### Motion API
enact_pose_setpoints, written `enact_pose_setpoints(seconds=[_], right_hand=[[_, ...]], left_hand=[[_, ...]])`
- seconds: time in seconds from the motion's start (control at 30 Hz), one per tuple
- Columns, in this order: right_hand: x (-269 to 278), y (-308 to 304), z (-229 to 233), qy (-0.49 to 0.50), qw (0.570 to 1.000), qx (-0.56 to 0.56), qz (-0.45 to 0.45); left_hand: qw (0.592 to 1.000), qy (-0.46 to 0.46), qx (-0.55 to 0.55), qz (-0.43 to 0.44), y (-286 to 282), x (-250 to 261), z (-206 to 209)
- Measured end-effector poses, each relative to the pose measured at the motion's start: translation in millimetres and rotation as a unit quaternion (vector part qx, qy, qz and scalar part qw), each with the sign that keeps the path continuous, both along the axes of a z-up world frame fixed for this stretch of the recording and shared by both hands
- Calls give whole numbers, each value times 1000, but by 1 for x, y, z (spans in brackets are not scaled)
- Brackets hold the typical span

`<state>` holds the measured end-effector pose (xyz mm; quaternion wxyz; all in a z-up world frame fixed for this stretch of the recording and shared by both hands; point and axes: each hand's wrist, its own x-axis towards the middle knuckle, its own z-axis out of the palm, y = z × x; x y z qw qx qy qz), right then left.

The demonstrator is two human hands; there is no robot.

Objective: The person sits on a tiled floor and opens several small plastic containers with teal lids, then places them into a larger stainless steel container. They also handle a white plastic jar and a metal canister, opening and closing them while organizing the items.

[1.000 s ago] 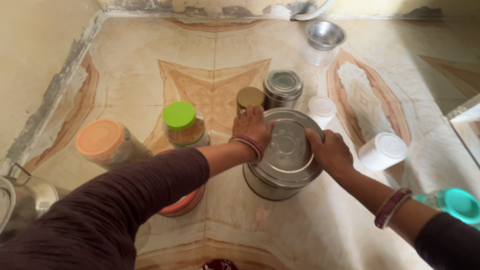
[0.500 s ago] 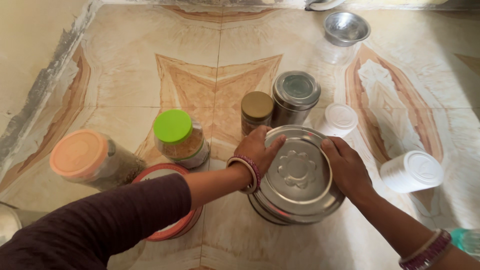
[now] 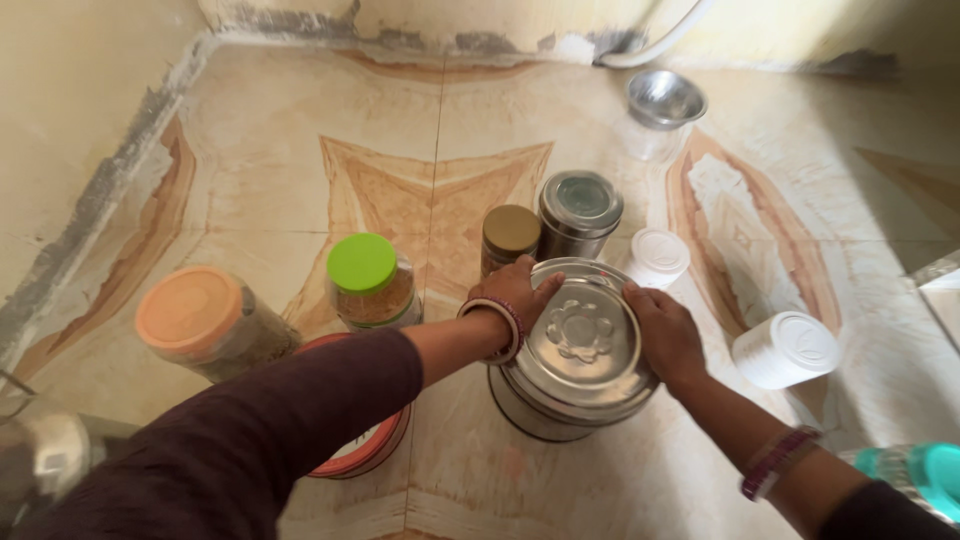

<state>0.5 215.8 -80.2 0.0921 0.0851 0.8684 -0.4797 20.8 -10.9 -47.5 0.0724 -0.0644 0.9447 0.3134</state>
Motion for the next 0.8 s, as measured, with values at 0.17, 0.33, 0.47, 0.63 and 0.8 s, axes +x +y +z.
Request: enact_pose_setpoints(seconds=[0.17,0.33,0.47,0.63,0.8], right_hand=[[-9,-10,-34,31,999,8,-3],[-15,-29,-44,-11,996,-88,-2],[-31,-26,-24,-109,989,-95,33],[-48,-10,-18,-5,992,63,107],[-72,10,-31,154,944,279,87]], left_hand=[[985,81,-147,-45,3,9,9],[958,68,-202,-190,20,50,18],[924,37,-258,-279,42,78,24],[928,43,-259,-263,46,78,28],[936,50,-250,-245,39,60,26]])
